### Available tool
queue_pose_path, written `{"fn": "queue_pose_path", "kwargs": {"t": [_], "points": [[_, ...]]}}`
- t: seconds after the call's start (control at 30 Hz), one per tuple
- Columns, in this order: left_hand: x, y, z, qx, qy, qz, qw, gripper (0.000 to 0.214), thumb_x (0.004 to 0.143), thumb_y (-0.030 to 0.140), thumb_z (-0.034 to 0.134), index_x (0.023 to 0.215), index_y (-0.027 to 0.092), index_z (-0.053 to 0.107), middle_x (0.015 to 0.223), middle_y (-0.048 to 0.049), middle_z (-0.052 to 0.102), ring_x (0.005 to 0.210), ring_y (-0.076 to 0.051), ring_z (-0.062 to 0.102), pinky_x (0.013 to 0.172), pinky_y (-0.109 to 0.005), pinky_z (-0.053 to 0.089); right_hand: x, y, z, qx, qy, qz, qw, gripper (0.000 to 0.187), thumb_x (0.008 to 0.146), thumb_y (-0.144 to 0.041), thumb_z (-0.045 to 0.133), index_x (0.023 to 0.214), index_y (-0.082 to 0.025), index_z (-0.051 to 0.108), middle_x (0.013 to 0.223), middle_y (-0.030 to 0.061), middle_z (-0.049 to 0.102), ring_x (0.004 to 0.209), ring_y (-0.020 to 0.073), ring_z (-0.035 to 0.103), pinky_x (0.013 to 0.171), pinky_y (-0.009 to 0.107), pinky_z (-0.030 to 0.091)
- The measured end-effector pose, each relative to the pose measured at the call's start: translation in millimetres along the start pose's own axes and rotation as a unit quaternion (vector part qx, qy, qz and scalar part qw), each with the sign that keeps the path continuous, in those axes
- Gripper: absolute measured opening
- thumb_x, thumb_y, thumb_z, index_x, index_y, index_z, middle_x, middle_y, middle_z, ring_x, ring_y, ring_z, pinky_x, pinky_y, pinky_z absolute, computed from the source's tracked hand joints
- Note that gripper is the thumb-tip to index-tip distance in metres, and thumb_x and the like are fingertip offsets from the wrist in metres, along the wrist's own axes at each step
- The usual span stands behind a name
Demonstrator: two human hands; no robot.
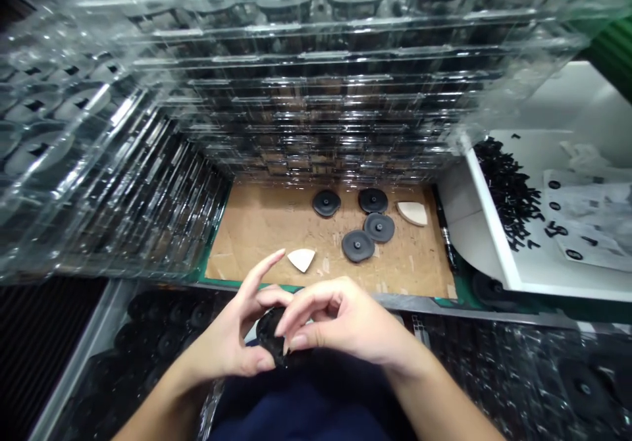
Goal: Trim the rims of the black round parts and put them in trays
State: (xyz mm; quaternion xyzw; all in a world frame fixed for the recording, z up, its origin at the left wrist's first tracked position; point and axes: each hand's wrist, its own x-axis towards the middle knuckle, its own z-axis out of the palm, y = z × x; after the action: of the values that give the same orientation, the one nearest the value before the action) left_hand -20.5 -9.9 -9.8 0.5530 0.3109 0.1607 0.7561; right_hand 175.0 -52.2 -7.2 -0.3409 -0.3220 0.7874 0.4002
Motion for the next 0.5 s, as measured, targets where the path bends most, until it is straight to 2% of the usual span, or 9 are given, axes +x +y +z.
{"fn": "queue_pose_path", "kwargs": {"t": [0.1, 0.3, 0.43, 0.5], "points": [[-3, -4, 4.1, 0.028, 0.007, 0.01, 1.0, 0.118, 0.063, 0.04, 0.08, 0.149, 0.023, 0.001, 0.105, -0.0076, 0.069, 0.106, -0.025, 0.06, 0.106, -0.042, 0.03, -11, 4, 7, -0.016, 0.036, -0.035, 0.999, 0.011, 0.07, -0.014, 0.077, 0.069, -0.018, 0.066, 0.071, -0.0031, 0.069, 0.065, 0.0067, 0.064, 0.066, 0.018, 0.052], [-7, -9, 16.4, 0.059, 0.03, 0.083, 0.994, 0.111, 0.063, 0.038, 0.081, 0.149, 0.026, 0.011, 0.117, -0.0109, 0.066, 0.117, -0.027, 0.055, 0.108, -0.042, 0.03, -44, 22, 19, -0.06, 0.17, -0.121, 0.976, 0.012, 0.072, -0.026, 0.077, 0.074, -0.019, 0.067, 0.07, 0.0, 0.07, 0.064, 0.0109, 0.066, 0.064, 0.022, 0.054], [-6, -6, 29.0, 0.044, 0.047, 0.079, 0.995, 0.109, 0.06, 0.037, 0.083, 0.147, 0.027, 0.018, 0.116, -0.0104, 0.066, 0.115, -0.028, 0.056, 0.106, -0.041, 0.034, -73, 34, 19, -0.156, 0.281, -0.207, 0.924, 0.014, 0.079, -0.033, 0.07, 0.077, -0.019, 0.069, 0.071, 0.0024, 0.07, 0.062, 0.0117, 0.064, 0.059, 0.022, 0.053], [-5, -3, 38.1, 0.03, 0.064, 0.069, 0.995, 0.109, 0.057, 0.041, 0.084, 0.146, 0.028, 0.022, 0.115, -0.0094, 0.067, 0.115, -0.028, 0.056, 0.105, -0.039, 0.036, -87, 37, 21, -0.225, 0.314, -0.241, 0.89, 0.017, 0.08, -0.036, 0.069, 0.086, -0.02, 0.071, 0.071, 0.0012, 0.067, 0.057, 0.0096, 0.06, 0.052, 0.019, 0.049]]}}
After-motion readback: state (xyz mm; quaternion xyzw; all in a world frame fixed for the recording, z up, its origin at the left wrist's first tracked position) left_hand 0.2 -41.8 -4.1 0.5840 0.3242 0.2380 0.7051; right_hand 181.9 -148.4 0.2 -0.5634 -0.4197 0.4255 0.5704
